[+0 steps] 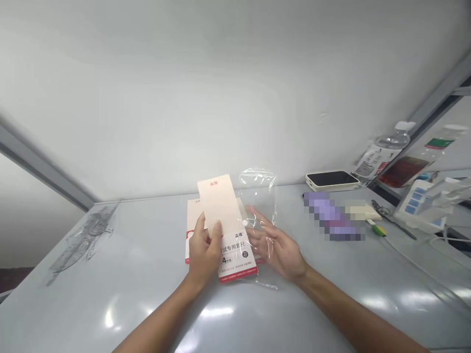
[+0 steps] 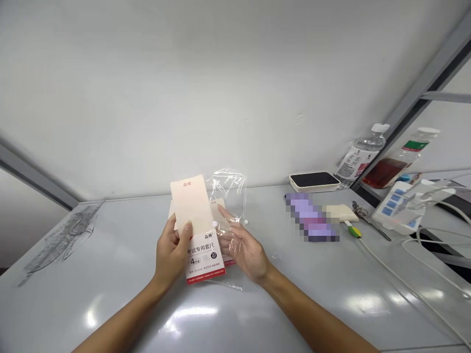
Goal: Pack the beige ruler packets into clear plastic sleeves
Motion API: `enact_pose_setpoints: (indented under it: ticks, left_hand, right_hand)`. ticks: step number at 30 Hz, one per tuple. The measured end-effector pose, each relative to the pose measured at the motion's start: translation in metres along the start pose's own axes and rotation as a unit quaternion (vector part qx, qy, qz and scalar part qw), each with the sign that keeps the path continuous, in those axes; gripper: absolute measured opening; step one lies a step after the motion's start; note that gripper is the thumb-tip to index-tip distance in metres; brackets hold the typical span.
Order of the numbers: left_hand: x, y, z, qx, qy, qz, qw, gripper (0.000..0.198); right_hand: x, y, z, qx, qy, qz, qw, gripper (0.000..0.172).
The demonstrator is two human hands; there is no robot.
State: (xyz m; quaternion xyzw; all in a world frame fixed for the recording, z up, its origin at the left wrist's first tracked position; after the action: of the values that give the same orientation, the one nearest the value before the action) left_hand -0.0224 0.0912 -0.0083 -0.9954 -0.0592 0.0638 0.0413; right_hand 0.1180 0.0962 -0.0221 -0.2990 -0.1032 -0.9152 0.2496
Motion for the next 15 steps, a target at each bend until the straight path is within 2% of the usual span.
enact_pose_setpoints:
  ticks: [3, 7, 15]
  left_hand:
    - [0.0028, 0.0003, 0.0003, -0.003, -0.012, 0.021, 1.000, 0.048]
    - [0.0062, 0.0000, 0.0018, -0.004, -0.020, 0.044, 0.999, 0.047]
    - [0.0109, -0.0002, 0.0052, -0.039, 0.034, 0.082, 0.995, 0.051]
  right_hand:
    - [0.0011, 0.0004, 0.0007, -0.007, -0.025, 0.017, 1.000, 0.055]
    - [-0.0023, 0.0002, -0.0009, 0.005, -0.031, 0.009, 0.999, 0.056]
    - [-0.0036, -0.0015, 0.0012, 0.005, -0.022, 0.004, 1.000, 0.055]
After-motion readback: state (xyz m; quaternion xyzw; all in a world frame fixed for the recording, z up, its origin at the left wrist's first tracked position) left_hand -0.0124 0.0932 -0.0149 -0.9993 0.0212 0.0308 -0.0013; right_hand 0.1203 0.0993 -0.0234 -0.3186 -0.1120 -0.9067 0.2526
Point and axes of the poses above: each hand's wrist, its own y-axis away from the middle knuckle, its own x-axis out of the palm, z = x × y, the point moved 7 cm from there along -y, towards the middle knuckle, and after that the axes turned 3 degrees about z, right-handed, at the moved point
